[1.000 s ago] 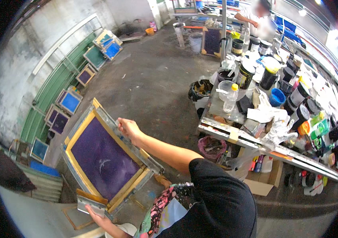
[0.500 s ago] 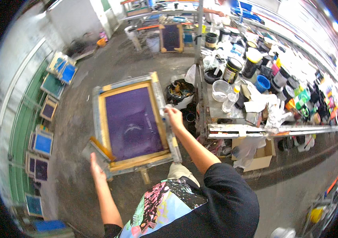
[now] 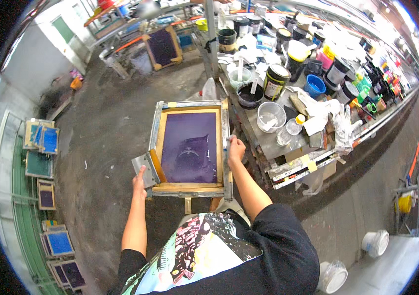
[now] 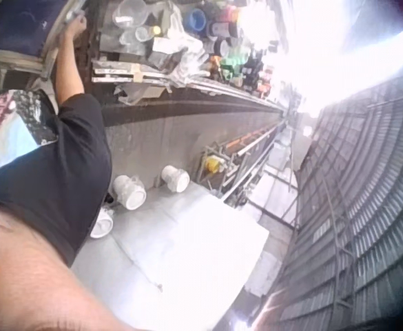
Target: The person uses a squeegee to pull purple ink across a screen-printing frame over a dark garment on a conveyor. After completing the pass, they lift the frame, walk to a nearby table, and pour additional ink onto the screen.
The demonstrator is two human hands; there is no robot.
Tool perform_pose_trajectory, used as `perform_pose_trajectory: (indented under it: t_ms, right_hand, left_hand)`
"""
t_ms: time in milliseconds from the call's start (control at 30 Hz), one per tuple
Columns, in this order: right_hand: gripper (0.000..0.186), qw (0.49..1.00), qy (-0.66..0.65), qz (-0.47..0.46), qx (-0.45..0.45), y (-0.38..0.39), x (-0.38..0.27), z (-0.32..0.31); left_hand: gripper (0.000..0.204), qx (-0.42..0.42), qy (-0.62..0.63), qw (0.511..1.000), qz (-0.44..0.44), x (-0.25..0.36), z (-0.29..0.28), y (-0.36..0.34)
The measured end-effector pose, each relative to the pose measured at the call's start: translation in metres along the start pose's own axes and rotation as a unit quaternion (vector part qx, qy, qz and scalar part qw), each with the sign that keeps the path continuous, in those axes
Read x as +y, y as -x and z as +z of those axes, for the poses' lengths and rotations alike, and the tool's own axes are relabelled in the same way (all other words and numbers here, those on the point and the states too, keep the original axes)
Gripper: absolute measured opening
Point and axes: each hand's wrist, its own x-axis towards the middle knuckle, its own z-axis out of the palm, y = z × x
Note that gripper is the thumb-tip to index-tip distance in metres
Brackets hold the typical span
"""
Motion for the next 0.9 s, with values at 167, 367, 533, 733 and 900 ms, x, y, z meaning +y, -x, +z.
perform_pose_trajectory:
  t_ms: [167,367,533,733,900]
  right_hand:
    - [0.044,0.997,0.054,0.043,0.045,-0.007,0.026,0.027]
    - [0.048,0.996,0.018,-0.004,0.093,0.002,0.028,0.050]
    - [0.036,0.990,0.044,-0.016,0.130,0.004,0.028,0.064]
    - [0.031,0.986,0.132,-0.022,0.103,-0.023,0.026,0.044]
    - [0.030,0.978,0.152,-0.136,0.028,0.055,-0.063,0.036]
  left_hand:
    - [0.063,-0.044,-0.054,0.997,-0.045,0.008,0.004,-0.082]
    - [0.066,-0.107,-0.098,0.988,-0.057,0.027,0.025,-0.165]
    - [0.068,-0.195,-0.112,0.969,-0.100,0.036,0.042,-0.227]
    - [0.067,-0.288,-0.102,0.943,-0.132,0.017,0.087,-0.307]
    - [0.067,-0.319,-0.063,0.927,-0.185,0.004,0.087,-0.330]
